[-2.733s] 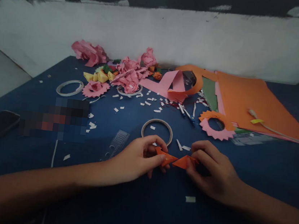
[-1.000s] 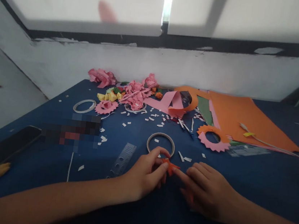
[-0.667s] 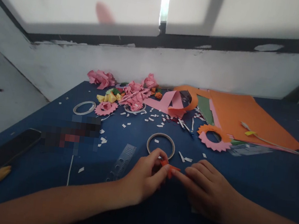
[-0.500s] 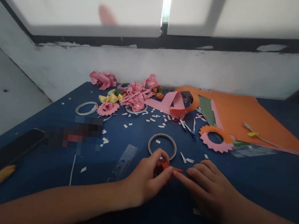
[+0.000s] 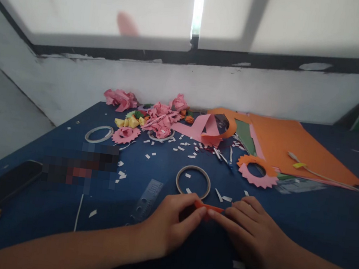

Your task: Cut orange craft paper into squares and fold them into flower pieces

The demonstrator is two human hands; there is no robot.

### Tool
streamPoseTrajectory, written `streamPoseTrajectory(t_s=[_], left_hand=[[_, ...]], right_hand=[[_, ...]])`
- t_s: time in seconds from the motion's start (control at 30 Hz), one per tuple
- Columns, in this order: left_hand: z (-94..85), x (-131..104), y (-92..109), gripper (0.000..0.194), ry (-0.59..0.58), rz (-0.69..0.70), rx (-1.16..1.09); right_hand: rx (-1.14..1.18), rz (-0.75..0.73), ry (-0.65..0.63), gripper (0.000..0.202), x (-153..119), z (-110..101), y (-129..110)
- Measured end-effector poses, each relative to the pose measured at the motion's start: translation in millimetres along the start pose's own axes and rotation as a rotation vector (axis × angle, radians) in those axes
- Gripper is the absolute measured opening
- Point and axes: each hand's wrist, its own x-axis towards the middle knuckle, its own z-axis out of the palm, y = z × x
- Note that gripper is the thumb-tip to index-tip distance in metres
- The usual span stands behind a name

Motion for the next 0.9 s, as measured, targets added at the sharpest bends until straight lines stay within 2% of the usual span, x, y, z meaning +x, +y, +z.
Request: streamPoseTrajectory(t_s=[0.2, 0.37, 0.57, 0.7, 0.9], left_hand=[[0.6, -3, 3, 0.028, 0.018, 0.022, -0.027], [1.7, -1, 2, 0.031, 0.009, -0.01, -0.149], [-0.2, 8, -1, 0.031, 0.026, -0.047, -0.254], [-0.2, 8, 0, 0.034, 0.012, -0.06, -0.236], [1.6, 7, -1, 0.035, 0.029, -0.087, -0.194]], right_hand=[[0.024, 0.007, 0.001, 0.046, 1, -1, 0], [0.118, 0.03, 0.088, 0.046, -5, 4, 3], [0.208, 0.14, 0.101, 0.064, -12, 11, 10], [0.233, 0.166, 0.055, 0.051, -12, 9, 8], [0.215, 0.229, 0.113, 0.027, -19, 12, 5]])
